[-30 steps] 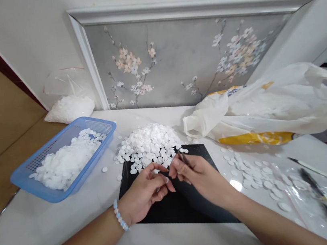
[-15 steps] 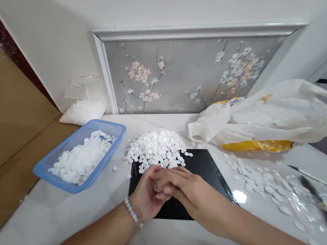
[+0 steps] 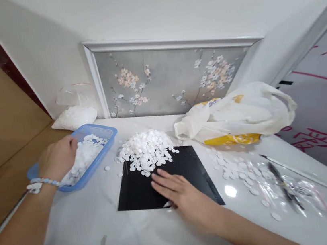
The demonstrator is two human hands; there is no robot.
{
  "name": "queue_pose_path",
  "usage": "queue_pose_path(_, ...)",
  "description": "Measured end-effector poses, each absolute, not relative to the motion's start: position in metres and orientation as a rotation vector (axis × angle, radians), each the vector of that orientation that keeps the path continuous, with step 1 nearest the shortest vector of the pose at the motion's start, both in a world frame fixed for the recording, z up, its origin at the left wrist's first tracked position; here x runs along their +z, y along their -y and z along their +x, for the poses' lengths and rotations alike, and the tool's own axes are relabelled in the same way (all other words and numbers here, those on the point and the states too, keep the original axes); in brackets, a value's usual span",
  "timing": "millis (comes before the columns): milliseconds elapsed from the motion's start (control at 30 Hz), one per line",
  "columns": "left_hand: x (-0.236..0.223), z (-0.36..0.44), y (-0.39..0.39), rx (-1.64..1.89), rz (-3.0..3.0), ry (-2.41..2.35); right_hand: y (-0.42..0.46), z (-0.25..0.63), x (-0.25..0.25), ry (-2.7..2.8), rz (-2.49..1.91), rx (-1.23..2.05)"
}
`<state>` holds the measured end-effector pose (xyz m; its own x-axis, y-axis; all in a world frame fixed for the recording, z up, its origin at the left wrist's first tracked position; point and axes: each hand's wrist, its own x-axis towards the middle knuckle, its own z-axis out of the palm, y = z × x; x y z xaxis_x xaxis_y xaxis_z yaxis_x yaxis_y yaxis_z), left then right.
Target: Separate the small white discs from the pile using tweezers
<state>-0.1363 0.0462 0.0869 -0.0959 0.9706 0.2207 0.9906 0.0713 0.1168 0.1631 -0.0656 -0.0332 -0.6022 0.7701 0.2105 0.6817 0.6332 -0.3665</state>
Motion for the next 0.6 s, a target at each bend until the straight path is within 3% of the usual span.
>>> queue_pose_path(100,0.072,-0.165,-0.051,-0.261,-2.059,2.219,0.066,0.172,-0.049,2.636,-1.193,0.306)
queue_pose_path(233,0.068,-0.181,-0.054,-0.210,-2.066,2.170,0.053,0.219,-0.060,2.213,-1.808,0.064)
queue_pose_path(400,0.065,-0.158,-0.033,-0.297,-2.079,2.009,0.053,0.245,-0.035,2.005,-1.903,0.037)
queue_pose_path(500,0.025,-0.116,0.013,-0.429,-2.378,1.624,0.054,0.238,-0.011,1.873,-1.925,0.049)
queue_pose_path(600,-0.026,-0.077,0.065,-0.324,-2.563,1.473,0.047,0.236,0.001,1.837,-1.820,-0.008)
